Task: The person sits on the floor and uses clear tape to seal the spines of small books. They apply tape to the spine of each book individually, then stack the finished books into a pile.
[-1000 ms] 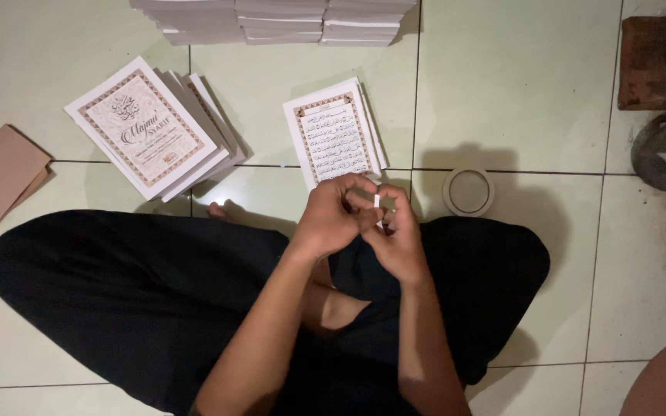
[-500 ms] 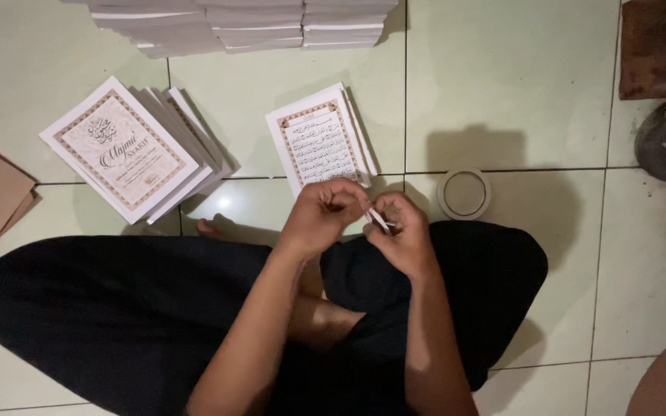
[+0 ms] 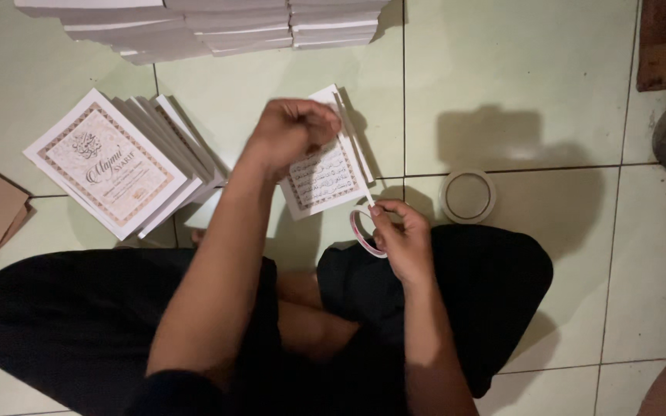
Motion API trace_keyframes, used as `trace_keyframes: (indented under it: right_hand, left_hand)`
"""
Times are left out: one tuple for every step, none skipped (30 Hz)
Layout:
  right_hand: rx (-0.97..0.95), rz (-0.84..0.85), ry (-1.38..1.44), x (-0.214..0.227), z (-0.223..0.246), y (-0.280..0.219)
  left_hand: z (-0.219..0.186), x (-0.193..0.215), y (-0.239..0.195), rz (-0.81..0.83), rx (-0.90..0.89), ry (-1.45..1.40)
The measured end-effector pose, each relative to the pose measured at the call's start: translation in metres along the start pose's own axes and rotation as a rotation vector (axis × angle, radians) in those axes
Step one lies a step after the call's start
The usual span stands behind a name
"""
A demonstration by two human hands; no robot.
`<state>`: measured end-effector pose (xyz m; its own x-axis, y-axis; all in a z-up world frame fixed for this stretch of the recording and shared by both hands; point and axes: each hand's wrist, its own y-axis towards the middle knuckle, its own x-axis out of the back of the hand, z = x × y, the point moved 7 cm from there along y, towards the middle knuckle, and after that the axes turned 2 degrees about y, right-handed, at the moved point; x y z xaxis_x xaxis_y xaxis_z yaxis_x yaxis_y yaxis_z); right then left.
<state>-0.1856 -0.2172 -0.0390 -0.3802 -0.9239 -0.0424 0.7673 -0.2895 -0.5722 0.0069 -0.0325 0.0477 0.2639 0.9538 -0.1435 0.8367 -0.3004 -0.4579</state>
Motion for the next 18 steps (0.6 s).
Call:
trace_keyframes:
  right_hand:
    - [-0.002, -0.002, 0.001, -0.003, 0.001, -0.001]
    - [-0.014, -0.013, -0.031, -0.005, 0.002, -0.001]
    - [-0.026, -0.024, -0.063, -0.006, 0.003, -0.002]
    - [-0.027, -0.028, -0.062, -0.007, 0.003, -0.002]
    - [-0.057, -0.071, -0.033, -0.005, 0.0, -0.002]
    - [-0.086, -0.115, -0.004, -0.003, -0.003, -0.002]
    - [-0.088, -0.118, -0.003, -0.002, -0.006, 0.0]
    - [-0.096, -0.119, 0.003, -0.001, -0.01, 0.001]
    - [-0.106, -0.118, 0.01, -0.001, -0.014, 0.002]
    - [-0.11, -0.118, 0.01, -0.005, -0.012, 0.001]
    - [-0.138, -0.133, -0.021, -0.007, -0.012, 0.001]
    - [-0.166, -0.148, -0.053, -0.01, -0.011, 0.0]
    - [-0.167, -0.149, -0.053, -0.013, -0.008, 0.0]
    - [-0.174, -0.176, -0.045, -0.014, -0.004, 0.0]
    - [-0.183, -0.206, -0.038, -0.015, -0.002, -0.001]
    - [-0.187, -0.21, -0.039, -0.014, -0.004, -0.001]
    - [-0.183, -0.23, -0.026, -0.013, -0.005, 0.0]
    - [-0.179, -0.25, -0.012, -0.013, -0.005, 0.0]
  left_hand:
    - [0.004, 0.004, 0.011, 0.002, 0.002, 0.001]
    - [0.007, 0.008, 0.022, -0.001, -0.003, 0.028]
    - [0.011, 0.011, 0.033, -0.002, -0.009, 0.054]
    - [-0.005, 0.009, 0.033, 0.0, -0.007, 0.054]
    - [-0.01, 0.01, 0.032, -0.026, 0.163, 0.147]
    - [-0.014, 0.012, 0.029, -0.051, 0.334, 0.241]
    - [-0.008, 0.013, 0.036, -0.048, 0.336, 0.241]
    - [-0.008, 0.015, 0.045, -0.053, 0.227, 0.278]
    - [-0.009, 0.017, 0.051, -0.061, 0.119, 0.314]
    - [0.002, 0.018, 0.06, -0.061, 0.122, 0.315]
    - [0.006, 0.021, 0.069, -0.09, 0.034, 0.406]
    - [0.01, 0.023, 0.077, -0.12, -0.054, 0.496]
    - [0.016, 0.022, 0.08, -0.118, -0.053, 0.495]
    - [0.017, 0.023, 0.083, -0.155, -0.103, 0.473]
    - [0.02, 0.023, 0.085, -0.189, -0.151, 0.449]
    - [0.024, 0.022, 0.083, -0.186, -0.147, 0.447]
    - [0.024, 0.022, 0.082, -0.184, -0.174, 0.403]
    - [0.024, 0.022, 0.08, -0.183, -0.201, 0.359]
